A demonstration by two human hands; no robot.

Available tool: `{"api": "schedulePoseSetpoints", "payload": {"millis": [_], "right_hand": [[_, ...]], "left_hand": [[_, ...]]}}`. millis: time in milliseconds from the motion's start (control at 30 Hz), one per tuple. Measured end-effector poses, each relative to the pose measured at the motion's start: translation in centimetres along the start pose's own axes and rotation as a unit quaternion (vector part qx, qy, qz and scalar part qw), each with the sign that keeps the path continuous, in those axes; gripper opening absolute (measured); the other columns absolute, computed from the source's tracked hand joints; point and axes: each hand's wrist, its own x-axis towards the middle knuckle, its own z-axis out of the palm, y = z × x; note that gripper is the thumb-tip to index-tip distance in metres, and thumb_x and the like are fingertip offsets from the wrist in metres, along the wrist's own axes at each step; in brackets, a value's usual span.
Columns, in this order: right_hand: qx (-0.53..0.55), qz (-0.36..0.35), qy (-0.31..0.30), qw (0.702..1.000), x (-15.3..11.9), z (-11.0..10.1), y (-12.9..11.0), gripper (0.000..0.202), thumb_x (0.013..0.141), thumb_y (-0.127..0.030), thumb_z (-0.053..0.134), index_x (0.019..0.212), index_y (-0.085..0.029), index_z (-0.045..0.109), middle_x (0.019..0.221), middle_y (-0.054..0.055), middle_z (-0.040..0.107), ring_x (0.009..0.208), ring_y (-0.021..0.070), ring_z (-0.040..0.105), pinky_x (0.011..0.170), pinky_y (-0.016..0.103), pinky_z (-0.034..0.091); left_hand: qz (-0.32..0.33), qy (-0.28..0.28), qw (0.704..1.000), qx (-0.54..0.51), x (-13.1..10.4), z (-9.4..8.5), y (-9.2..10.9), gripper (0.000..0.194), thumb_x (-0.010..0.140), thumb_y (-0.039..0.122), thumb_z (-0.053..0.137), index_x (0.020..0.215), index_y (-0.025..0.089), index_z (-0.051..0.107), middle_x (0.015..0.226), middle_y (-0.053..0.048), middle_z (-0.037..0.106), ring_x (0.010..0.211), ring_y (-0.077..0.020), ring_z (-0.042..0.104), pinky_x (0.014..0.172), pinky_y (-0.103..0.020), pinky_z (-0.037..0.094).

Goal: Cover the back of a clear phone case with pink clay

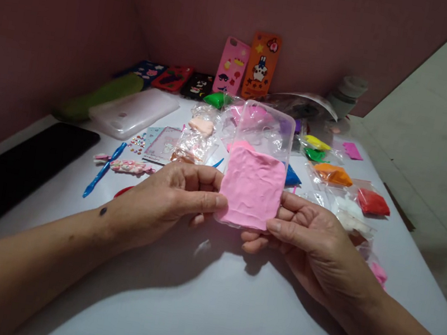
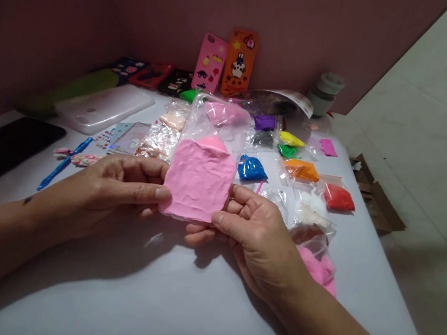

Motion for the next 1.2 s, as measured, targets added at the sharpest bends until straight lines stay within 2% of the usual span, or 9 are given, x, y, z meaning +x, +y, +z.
{"api": "schedulePoseSetpoints", "payload": {"millis": [100,200,300,400,533,667,833,1000,1200], "right_hand": [[-0.001,0.0,-0.004,1.0,0.2,0.0,0.1,0.027,0.076,-0.017,0.07,0.102,-0.012,0.067,0.085,0.01,0.072,0.066,0.0173,0.068,0.063,0.029,0.057],[-0.031,-0.009,0.027,0.999,0.5,0.1,0.6,0.032,0.071,-0.02,0.078,0.101,-0.017,0.067,0.088,0.006,0.071,0.066,0.0142,0.065,0.058,0.024,0.054],[-0.036,-0.031,0.049,0.998,0.6,0.2,1.1,0.035,0.07,-0.016,0.08,0.102,-0.02,0.067,0.092,0.003,0.072,0.074,0.0126,0.066,0.066,0.021,0.053],[-0.029,-0.036,0.047,0.998,0.6,0.5,1.3,0.034,0.073,-0.011,0.075,0.104,-0.022,0.066,0.094,0.003,0.073,0.08,0.0143,0.067,0.074,0.025,0.053],[-0.012,-0.024,0.038,0.999,0.5,0.8,1.1,0.031,0.074,-0.006,0.07,0.101,-0.022,0.066,0.095,0.003,0.072,0.078,0.0157,0.066,0.072,0.027,0.052],[0.01,-0.005,0.025,1.0,0.5,1.0,1.0,0.037,0.074,-0.004,0.067,0.106,-0.022,0.067,0.091,0.002,0.073,0.072,0.0145,0.065,0.068,0.027,0.05],[-0.001,-0.005,0.027,1.0,0.6,1.0,0.7,0.037,0.075,-0.007,0.07,0.109,-0.02,0.067,0.09,0.004,0.073,0.07,0.0145,0.066,0.067,0.026,0.051],[-0.004,-0.011,0.025,1.0,0.4,0.8,0.5,0.03,0.076,-0.009,0.07,0.104,-0.019,0.069,0.093,0.007,0.073,0.071,0.0156,0.066,0.065,0.027,0.054],[-0.021,-0.029,0.025,0.999,0.2,0.8,0.4,0.029,0.077,-0.009,0.065,0.103,-0.02,0.071,0.095,0.007,0.073,0.078,0.0181,0.067,0.068,0.031,0.056]], "left_hand": [[0.001,0.001,1.0,0.001,0.0,0.2,-0.1,0.011,0.079,0.026,0.066,0.075,0.016,0.064,0.066,0.002,0.057,0.058,-0.0056,0.047,0.052,-0.015,0.036],[-0.006,-0.008,1.0,-0.01,-0.2,0.4,-0.2,0.013,0.079,0.028,0.067,0.079,0.016,0.063,0.071,0.001,0.06,0.061,-0.0071,0.051,0.055,-0.016,0.039],[-0.019,-0.032,0.999,-0.023,-0.4,0.7,-0.2,0.016,0.08,0.031,0.066,0.08,0.016,0.062,0.074,-0.001,0.063,0.067,-0.0113,0.057,0.059,-0.02,0.044],[-0.02,-0.057,0.997,-0.038,-0.5,0.9,0.0,0.017,0.079,0.032,0.067,0.082,0.016,0.062,0.079,-0.002,0.065,0.075,-0.0156,0.061,0.067,-0.025,0.048],[-0.037,-0.082,0.992,-0.086,-0.3,1.5,0.2,0.022,0.074,0.022,0.072,0.094,0.017,0.066,0.087,-0.002,0.069,0.082,-0.0166,0.063,0.076,-0.028,0.049],[-0.067,-0.051,0.994,-0.076,-0.2,1.7,0.1,0.025,0.075,0.014,0.068,0.099,0.019,0.068,0.086,-0.001,0.071,0.079,-0.0154,0.064,0.071,-0.025,0.049],[-0.062,-0.017,0.997,-0.037,-0.4,1.2,-0.2,0.025,0.075,0.023,0.07,0.099,0.021,0.07,0.081,0.0,0.07,0.079,-0.0184,0.066,0.069,-0.026,0.05],[-0.047,-0.028,0.996,-0.066,-0.4,1.0,-0.1,0.023,0.076,0.02,0.07,0.099,0.022,0.07,0.092,-0.001,0.073,0.078,-0.0143,0.066,0.068,-0.021,0.049],[-0.041,-0.025,0.996,-0.072,-0.2,1.0,0.0,0.022,0.076,0.018,0.069,0.098,0.021,0.07,0.098,-0.002,0.073,0.085,-0.018,0.068,0.074,-0.025,0.051]]}}
